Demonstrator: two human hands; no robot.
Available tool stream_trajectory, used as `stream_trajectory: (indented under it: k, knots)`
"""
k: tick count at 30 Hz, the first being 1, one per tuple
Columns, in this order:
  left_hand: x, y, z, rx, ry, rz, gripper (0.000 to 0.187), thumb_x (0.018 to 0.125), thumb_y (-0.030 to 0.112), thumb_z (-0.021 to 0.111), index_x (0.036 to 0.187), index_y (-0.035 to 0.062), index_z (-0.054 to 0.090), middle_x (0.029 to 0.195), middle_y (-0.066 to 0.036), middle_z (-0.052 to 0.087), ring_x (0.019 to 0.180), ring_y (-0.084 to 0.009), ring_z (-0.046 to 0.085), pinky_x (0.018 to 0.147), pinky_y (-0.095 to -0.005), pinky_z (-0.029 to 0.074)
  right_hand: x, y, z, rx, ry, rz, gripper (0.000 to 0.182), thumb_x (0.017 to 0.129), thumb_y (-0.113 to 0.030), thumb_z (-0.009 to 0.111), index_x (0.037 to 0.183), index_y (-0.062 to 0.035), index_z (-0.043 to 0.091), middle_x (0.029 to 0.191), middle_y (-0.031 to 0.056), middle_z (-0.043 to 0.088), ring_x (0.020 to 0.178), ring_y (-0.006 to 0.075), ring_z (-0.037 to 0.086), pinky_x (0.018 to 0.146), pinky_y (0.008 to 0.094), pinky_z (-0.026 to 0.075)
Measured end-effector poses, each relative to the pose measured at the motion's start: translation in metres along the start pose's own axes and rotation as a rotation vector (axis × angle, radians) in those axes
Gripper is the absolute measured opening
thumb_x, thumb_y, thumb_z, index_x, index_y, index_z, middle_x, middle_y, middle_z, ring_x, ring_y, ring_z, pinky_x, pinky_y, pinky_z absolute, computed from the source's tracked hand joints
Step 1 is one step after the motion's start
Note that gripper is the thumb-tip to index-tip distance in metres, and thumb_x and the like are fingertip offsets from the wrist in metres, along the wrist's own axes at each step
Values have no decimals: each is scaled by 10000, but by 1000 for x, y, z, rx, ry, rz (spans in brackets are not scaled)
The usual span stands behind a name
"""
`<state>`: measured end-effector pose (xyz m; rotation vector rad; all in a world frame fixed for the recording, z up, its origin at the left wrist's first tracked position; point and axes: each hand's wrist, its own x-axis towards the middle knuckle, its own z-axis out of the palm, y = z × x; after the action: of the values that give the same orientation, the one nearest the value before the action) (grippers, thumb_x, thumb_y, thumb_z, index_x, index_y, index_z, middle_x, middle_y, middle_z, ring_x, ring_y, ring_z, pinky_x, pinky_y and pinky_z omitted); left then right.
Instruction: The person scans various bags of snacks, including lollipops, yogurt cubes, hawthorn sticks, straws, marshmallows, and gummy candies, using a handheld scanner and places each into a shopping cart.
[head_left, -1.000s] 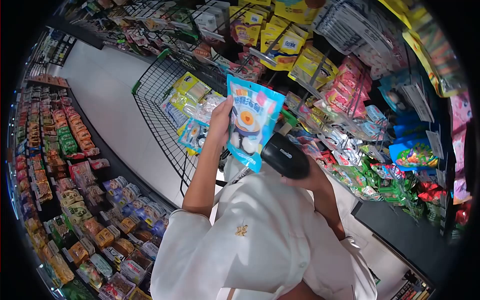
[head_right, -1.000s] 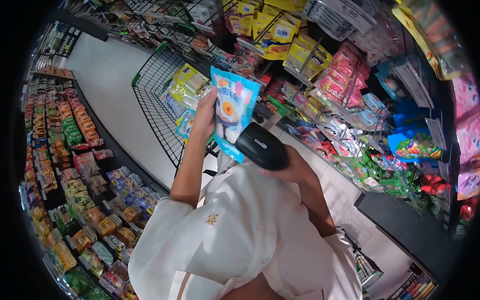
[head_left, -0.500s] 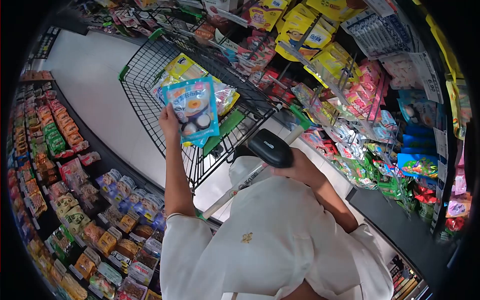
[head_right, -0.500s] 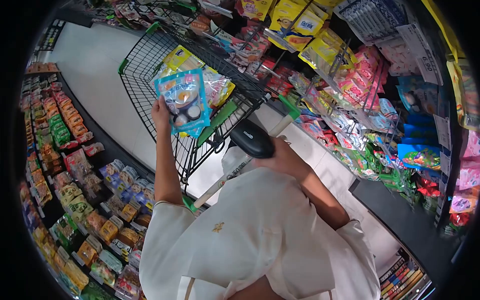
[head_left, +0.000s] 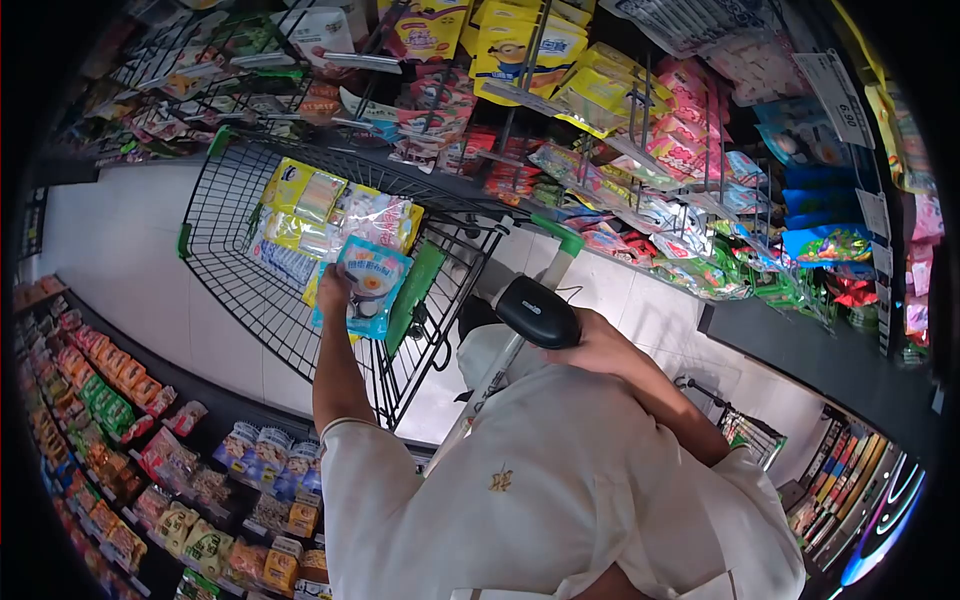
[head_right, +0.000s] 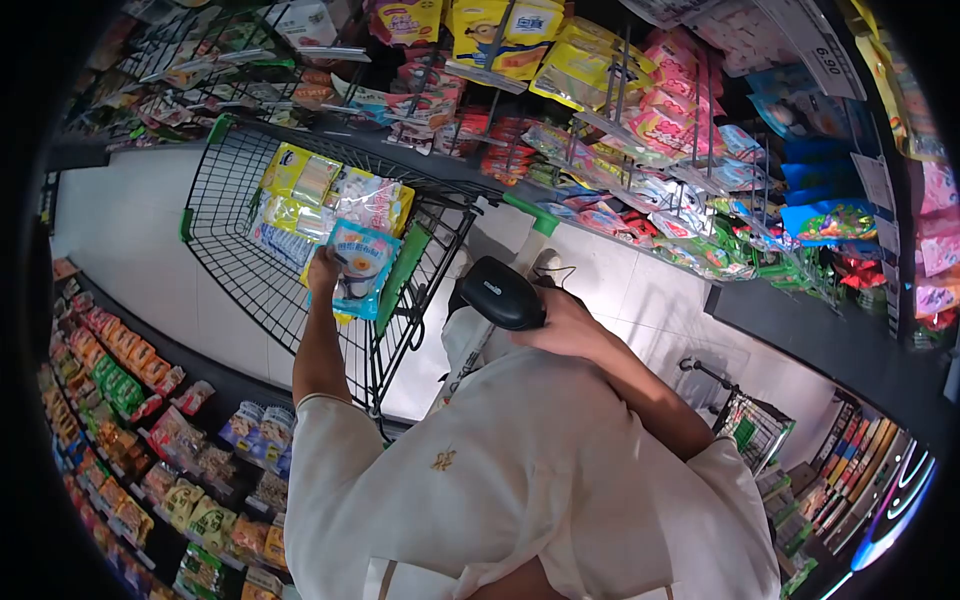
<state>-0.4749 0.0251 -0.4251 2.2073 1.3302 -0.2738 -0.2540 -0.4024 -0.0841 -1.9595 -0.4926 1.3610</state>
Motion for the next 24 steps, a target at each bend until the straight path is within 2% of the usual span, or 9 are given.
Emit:
stream_trajectory:
  k: [3, 4, 7, 10, 14, 17, 18, 21, 24]
  knots:
    - [-21, 23, 16, 141, 38, -25, 669, 840, 515, 667, 1266, 23, 517, 1236, -267, 602, 1153, -446, 567, 984, -520, 439, -6, -7, 0, 13, 36, -12, 431, 736, -135, 778, 1111, 33, 646, 989, 110, 713, 924, 153, 638, 859, 296, 489]
    - [-28, 33, 18, 118, -93, -90, 942, 743, 513, 755, 1406, -33, 369, 1394, -290, 457, 1327, -459, 408, 1085, -510, 357, -7, -8, 1, 28, 43, -19, 437, 736, -140, 782, 1112, 36, 644, 986, 112, 711, 922, 155, 636, 858, 296, 488]
    - [-67, 64, 34, 273, -108, -74, 914, 760, 466, 733, 1505, 131, 323, 1470, -269, 357, 1399, -453, 293, 1144, -547, 270, -9, -3, 1, 40, 37, -8, 479, 730, -144, 794, 1142, 36, 627, 1015, 119, 706, 935, 156, 633, 866, 302, 492]
    - [-82, 54, 58, 336, -40, 55, 812, 765, 432, 719, 1468, 181, 397, 1481, -234, 355, 1412, -440, 276, 1131, -569, 274, -7, 10, 9, 61, 94, -79, 450, 709, -216, 769, 1082, -5, 632, 936, 131, 696, 889, 236, 662, 832, 351, 501]
    - [-89, 40, 72, 124, -41, 191, 737, 775, 420, 706, 1419, 164, 455, 1503, -203, 339, 1426, -445, 242, 1115, -580, 284, -10, 1, 11, 94, 104, -133, 469, 710, -197, 764, 1110, 5, 624, 918, 121, 690, 876, 210, 653, 828, 341, 501]
    - [-122, 80, 38, 240, 83, -96, 723, 790, 442, 695, 1415, 158, 467, 1470, -230, 375, 1401, -459, 287, 1121, -562, 292, -13, -5, 8, 137, 56, -87, 487, 711, -194, 761, 1135, 3, 621, 925, 114, 688, 883, 187, 644, 835, 332, 498]
    - [-121, 72, 45, 227, 137, -155, 730, 809, 467, 678, 1429, 148, 460, 1462, -253, 377, 1389, -460, 307, 1120, -535, 309, -14, -7, 6, 125, 49, -91, 494, 712, -196, 760, 1144, 0, 620, 931, 113, 688, 887, 182, 642, 839, 329, 497]
    - [-113, 49, 49, 138, -20, -113, 754, 812, 493, 673, 1429, 113, 465, 1470, -266, 365, 1389, -471, 294, 1113, -526, 321, -13, 4, 9, 139, 52, -113, 510, 717, -210, 758, 1165, -10, 621, 956, 116, 693, 901, 180, 641, 854, 328, 494]
    - [-120, 60, 52, 129, -34, 48, 700, 859, 511, 650, 1371, 51, 524, 1362, -261, 483, 1336, -393, 403, 1104, -454, 345, -16, 7, 8, 192, 55, -160, 530, 729, -214, 775, 1186, -1, 610, 1004, 119, 694, 939, 179, 639, 882, 327, 491]
